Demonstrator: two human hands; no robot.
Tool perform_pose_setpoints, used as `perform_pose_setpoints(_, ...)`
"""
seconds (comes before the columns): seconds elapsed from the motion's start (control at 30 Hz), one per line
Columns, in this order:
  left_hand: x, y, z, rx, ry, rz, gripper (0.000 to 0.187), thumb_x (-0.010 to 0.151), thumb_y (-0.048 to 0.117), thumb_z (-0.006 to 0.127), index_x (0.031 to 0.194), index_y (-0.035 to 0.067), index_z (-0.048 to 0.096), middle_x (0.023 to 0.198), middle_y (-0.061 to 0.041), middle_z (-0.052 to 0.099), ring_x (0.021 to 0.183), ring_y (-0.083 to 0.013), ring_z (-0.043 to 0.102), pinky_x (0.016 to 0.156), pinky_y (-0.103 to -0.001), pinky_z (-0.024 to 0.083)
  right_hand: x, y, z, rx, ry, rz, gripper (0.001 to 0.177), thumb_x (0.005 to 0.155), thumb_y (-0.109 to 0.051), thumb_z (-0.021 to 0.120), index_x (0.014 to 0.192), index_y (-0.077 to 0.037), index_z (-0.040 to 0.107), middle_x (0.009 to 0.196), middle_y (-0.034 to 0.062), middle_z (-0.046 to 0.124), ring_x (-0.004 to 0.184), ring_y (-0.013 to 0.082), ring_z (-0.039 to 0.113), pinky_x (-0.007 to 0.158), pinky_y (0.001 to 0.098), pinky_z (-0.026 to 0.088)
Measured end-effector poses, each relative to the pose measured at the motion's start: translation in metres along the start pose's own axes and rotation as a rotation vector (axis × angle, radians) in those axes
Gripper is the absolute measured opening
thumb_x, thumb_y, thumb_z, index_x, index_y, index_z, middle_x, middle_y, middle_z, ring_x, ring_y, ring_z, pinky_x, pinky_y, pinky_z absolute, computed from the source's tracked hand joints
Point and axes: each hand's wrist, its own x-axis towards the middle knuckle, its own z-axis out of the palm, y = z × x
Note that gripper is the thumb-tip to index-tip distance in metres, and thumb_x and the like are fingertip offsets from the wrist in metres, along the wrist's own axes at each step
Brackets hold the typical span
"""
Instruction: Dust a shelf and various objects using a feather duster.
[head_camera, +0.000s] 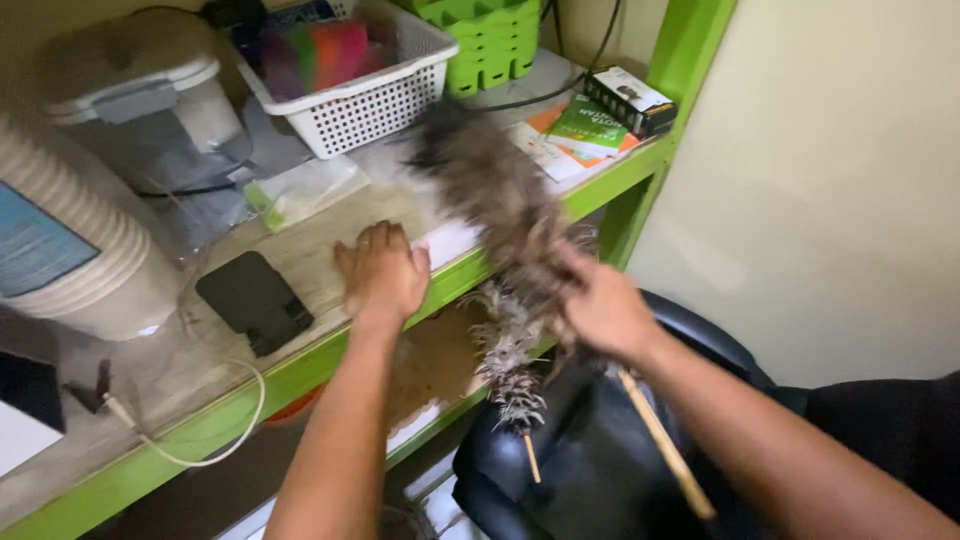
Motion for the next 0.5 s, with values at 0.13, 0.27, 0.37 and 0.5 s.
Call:
perform_pose_setpoints(0.13, -0.006, 0.007, -0.006, -0.122, 0.061, -0.001, 0.055, 0.101, 0.042, 0.044, 0.138, 0.003, 0.056, 0.147, -0.017, 0.051, 0.141, -0.0334, 0.042, 0.116, -0.066, 0.024, -0.013, -0.054, -0.018, 0.153, 0.118, 0.215, 0.062, 0.096, -0.021, 0.059, 0.155, -0.027, 0.042, 0.14, 0.0156, 0.064, 0.12, 0.0342, 0.067, 0.103, 0.0393, 0.05)
perform_pose_setpoints(0.27, -0.002, 0.001, 0.006, -0.055, 0.0, 0.044, 0.057, 0.095, 0.041, 0.046, 0.142, 0.011, 0.055, 0.151, -0.015, 0.049, 0.139, -0.0357, 0.041, 0.113, -0.063, 0.027, -0.024, -0.061, -0.001, 0.29, -0.042, 0.158, 0.064, 0.096, -0.022, 0.06, 0.157, -0.029, 0.042, 0.134, 0.0163, 0.07, 0.113, 0.0321, 0.073, 0.101, 0.0375, 0.053)
perform_pose_setpoints(0.37, 0.0, 0.002, 0.005, 0.089, -0.119, 0.023, 0.059, 0.092, 0.045, 0.049, 0.139, 0.012, 0.057, 0.154, -0.015, 0.044, 0.141, -0.0352, 0.036, 0.115, -0.06, 0.023, -0.005, -0.02, 0.017, 0.207, -0.042, -0.069, 0.06, 0.092, -0.018, 0.064, 0.15, -0.023, 0.051, 0.135, 0.0153, 0.066, 0.118, 0.0252, 0.067, 0.101, 0.0346, 0.048)
perform_pose_setpoints(0.5, -0.003, 0.0, 0.014, -0.008, 0.014, 0.011, 0.058, 0.098, 0.045, 0.046, 0.135, 0.001, 0.059, 0.15, -0.019, 0.048, 0.141, -0.0347, 0.039, 0.115, -0.059, 0.025, 0.001, -0.008, -0.01, 0.348, -0.055, 0.201, 0.062, 0.099, -0.015, 0.059, 0.159, -0.025, 0.045, 0.132, 0.0283, 0.063, 0.114, 0.0429, 0.064, 0.096, 0.0462, 0.051)
